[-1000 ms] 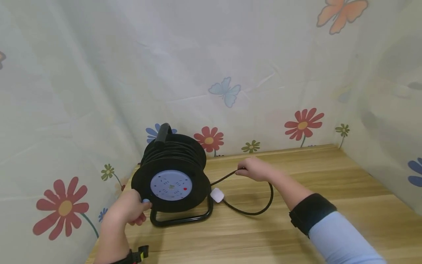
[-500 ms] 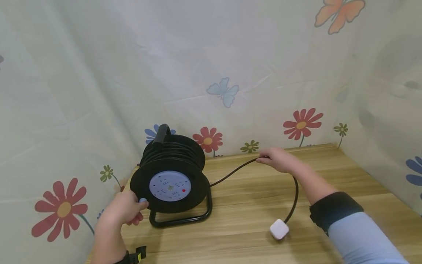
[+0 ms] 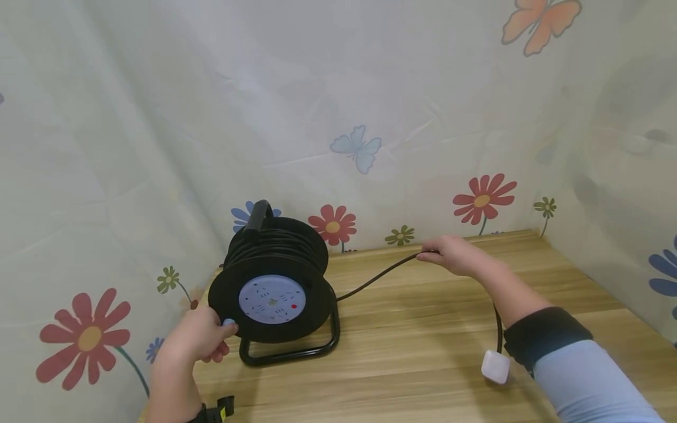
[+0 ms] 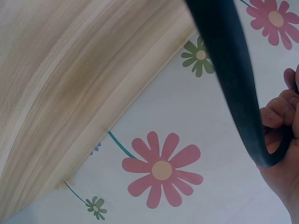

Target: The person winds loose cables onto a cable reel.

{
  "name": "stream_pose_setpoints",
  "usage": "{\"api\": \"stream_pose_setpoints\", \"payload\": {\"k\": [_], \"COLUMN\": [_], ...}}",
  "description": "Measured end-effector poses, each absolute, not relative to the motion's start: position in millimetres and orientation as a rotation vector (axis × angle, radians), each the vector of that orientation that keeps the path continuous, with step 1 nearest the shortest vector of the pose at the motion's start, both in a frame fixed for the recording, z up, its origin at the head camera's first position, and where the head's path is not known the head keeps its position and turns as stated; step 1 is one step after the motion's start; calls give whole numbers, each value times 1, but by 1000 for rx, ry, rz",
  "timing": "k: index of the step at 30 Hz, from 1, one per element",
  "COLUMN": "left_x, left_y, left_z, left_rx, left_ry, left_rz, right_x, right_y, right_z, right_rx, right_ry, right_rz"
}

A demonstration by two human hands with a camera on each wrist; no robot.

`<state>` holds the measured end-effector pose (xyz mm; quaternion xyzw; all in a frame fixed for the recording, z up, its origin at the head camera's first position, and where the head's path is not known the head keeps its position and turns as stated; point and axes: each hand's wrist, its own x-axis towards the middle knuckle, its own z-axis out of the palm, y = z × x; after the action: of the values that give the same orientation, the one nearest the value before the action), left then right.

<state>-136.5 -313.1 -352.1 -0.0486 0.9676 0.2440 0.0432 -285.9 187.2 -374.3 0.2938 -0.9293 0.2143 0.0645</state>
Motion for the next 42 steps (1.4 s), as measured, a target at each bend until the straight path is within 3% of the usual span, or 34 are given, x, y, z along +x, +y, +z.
{"api": "stream_pose_setpoints", "payload": {"k": [17, 30, 42], "left_x": [-126, -118, -131], "left_y": [-325, -306, -267], "left_z": [-342, -329, -345], "left_rx": [-92, -221, 100], "left_ry": [3185, 3455, 3985], "left_rz": [624, 814, 1003], "right_x": [-280, -273, -271], "right_y": [152, 100, 58], "right_z": [-381, -378, -386], "right_rx": [951, 1153, 1288], "right_ry": [-2751, -2646, -2544], "right_rz": [409, 380, 365]}}
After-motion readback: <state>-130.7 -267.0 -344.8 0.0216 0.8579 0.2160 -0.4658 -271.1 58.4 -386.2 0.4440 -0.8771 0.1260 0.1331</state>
